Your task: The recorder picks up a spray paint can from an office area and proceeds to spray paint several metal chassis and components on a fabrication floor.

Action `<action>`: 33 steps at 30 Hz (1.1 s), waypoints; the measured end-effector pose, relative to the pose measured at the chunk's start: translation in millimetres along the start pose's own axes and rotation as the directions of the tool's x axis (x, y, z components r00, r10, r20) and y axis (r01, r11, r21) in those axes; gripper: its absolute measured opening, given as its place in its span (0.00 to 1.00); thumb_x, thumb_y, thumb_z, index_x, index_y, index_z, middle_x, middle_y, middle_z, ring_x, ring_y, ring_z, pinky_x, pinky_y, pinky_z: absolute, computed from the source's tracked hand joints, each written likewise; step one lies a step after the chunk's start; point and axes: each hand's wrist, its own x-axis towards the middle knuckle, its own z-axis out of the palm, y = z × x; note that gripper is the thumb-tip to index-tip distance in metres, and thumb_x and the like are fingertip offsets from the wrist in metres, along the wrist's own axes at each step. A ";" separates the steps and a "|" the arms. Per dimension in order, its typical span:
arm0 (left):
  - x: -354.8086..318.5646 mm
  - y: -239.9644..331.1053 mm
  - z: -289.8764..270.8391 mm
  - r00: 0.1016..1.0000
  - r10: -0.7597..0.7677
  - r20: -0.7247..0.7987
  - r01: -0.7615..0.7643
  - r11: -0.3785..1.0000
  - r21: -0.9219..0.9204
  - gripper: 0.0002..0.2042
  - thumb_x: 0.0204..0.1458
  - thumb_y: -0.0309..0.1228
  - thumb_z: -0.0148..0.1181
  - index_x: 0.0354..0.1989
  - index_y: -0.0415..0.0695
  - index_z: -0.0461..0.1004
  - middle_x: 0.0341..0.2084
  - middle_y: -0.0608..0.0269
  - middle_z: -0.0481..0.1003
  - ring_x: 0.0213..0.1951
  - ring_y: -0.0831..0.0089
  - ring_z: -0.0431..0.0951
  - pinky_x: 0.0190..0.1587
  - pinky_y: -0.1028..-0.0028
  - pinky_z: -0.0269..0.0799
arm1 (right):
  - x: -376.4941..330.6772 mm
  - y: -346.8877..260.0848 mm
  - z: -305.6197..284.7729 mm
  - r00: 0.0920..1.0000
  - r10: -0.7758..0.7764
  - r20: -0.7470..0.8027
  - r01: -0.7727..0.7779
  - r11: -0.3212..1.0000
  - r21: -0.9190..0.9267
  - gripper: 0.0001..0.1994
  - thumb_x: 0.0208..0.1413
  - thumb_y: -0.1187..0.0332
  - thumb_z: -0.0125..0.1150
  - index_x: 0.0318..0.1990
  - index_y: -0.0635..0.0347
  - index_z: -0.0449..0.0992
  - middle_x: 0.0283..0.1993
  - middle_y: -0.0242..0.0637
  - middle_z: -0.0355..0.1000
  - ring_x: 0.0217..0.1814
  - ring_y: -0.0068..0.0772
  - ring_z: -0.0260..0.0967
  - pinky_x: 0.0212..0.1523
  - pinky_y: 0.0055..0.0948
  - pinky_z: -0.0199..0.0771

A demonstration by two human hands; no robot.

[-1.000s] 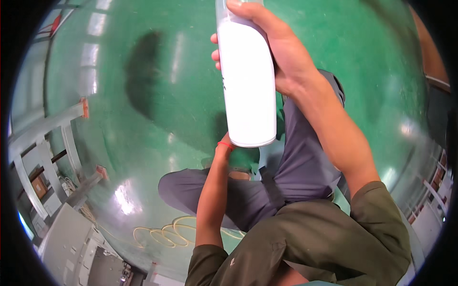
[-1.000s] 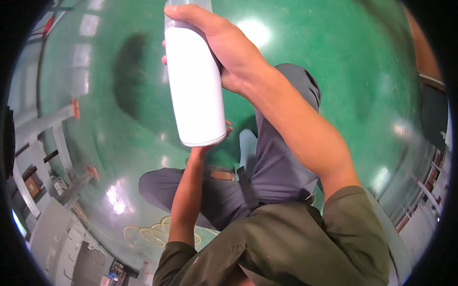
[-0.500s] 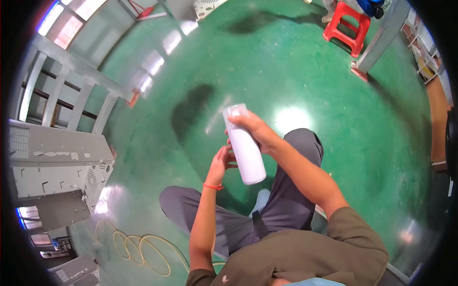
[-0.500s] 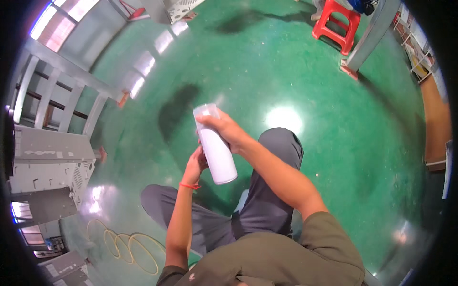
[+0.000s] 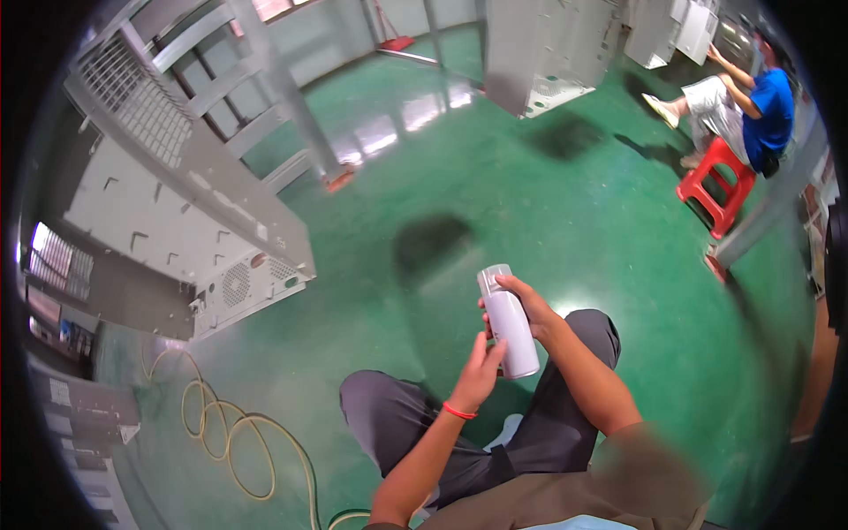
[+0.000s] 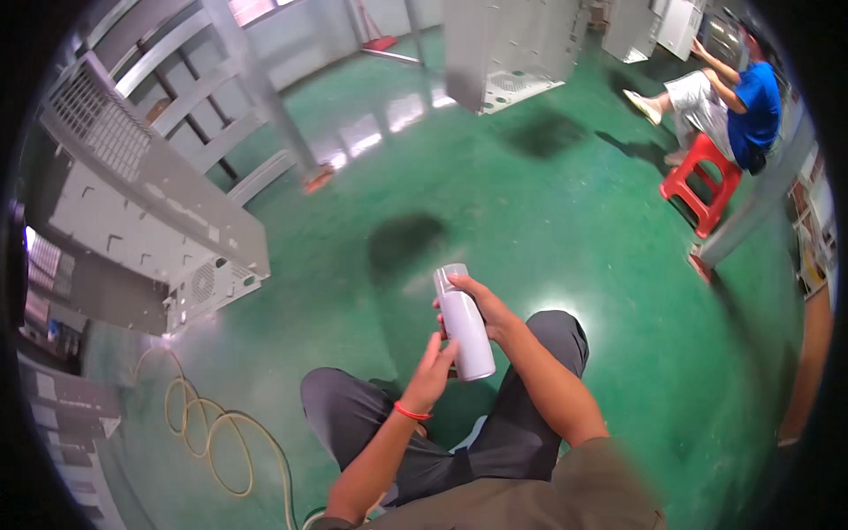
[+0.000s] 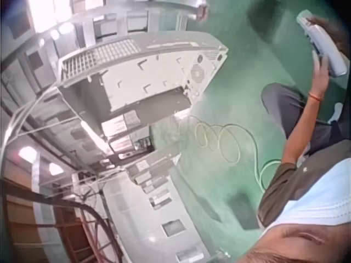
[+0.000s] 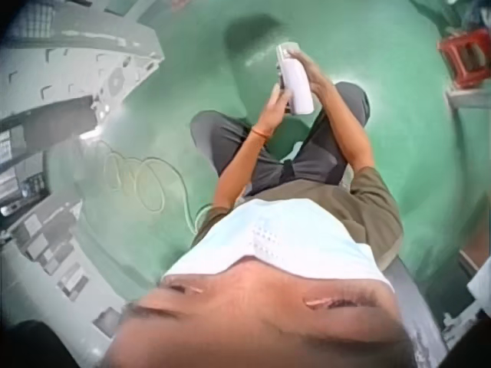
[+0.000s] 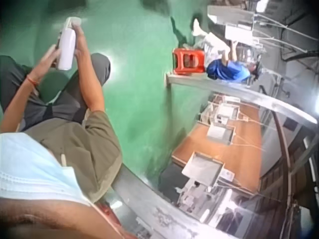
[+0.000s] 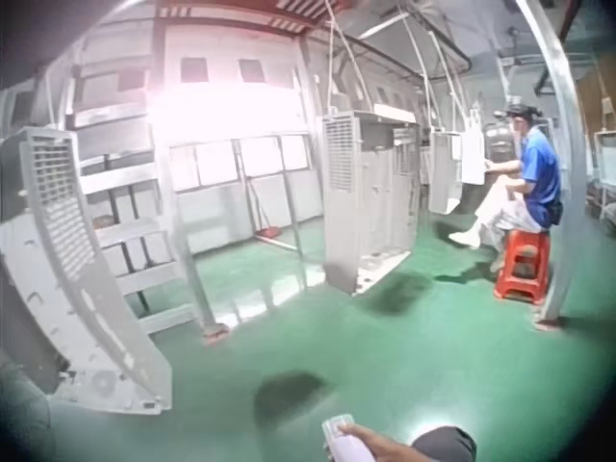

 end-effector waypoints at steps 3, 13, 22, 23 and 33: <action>-2.5 0.2 -4.3 0.993 -0.027 -0.119 0.005 0.983 -0.183 0.24 0.69 0.45 0.51 0.65 0.44 0.58 0.54 0.61 0.70 0.53 0.73 0.74 0.49 0.67 0.76 | 31.7 2.8 21.9 0.991 0.131 -0.005 -0.130 0.978 -0.161 0.31 0.58 0.40 0.62 0.46 0.65 0.76 0.32 0.44 0.78 0.31 0.41 0.79 0.37 0.44 0.84; -3.4 3.9 -40.9 0.880 0.116 -0.461 -0.316 0.867 -0.384 0.32 0.67 0.49 0.50 0.72 0.40 0.54 0.59 0.57 0.66 0.58 0.72 0.68 0.61 0.71 0.64 | 79.7 15.4 135.6 0.996 0.062 -0.058 -0.082 0.862 -0.501 0.30 0.57 0.49 0.68 0.59 0.58 0.65 0.40 0.42 0.76 0.36 0.36 0.78 0.38 0.37 0.81; -4.5 29.2 2.6 0.880 0.122 -0.460 -0.340 0.837 -0.428 0.37 0.68 0.45 0.49 0.78 0.42 0.42 0.59 0.61 0.65 0.57 0.78 0.68 0.60 0.73 0.65 | 47.7 -11.5 144.8 0.995 0.042 -0.087 -0.084 0.814 -0.574 0.28 0.56 0.52 0.68 0.56 0.59 0.65 0.40 0.41 0.75 0.34 0.35 0.77 0.35 0.36 0.81; -5.3 31.4 2.2 0.875 0.116 -0.469 -0.348 0.825 -0.445 0.37 0.68 0.45 0.49 0.78 0.42 0.42 0.59 0.61 0.66 0.57 0.78 0.68 0.61 0.73 0.64 | 49.8 -11.7 147.8 0.997 0.048 -0.067 -0.078 0.808 -0.585 0.28 0.56 0.52 0.67 0.55 0.59 0.65 0.39 0.41 0.75 0.34 0.35 0.77 0.35 0.36 0.82; 1.2 40.0 22.4 0.655 0.201 -0.728 -0.474 0.860 -0.190 0.32 0.70 0.41 0.49 0.74 0.34 0.48 0.66 0.53 0.63 0.64 0.71 0.64 0.66 0.72 0.60 | 46.2 -22.4 162.1 0.968 0.190 0.163 -0.075 0.841 -0.536 0.23 0.62 0.60 0.64 0.58 0.60 0.65 0.42 0.44 0.74 0.36 0.36 0.77 0.36 0.35 0.81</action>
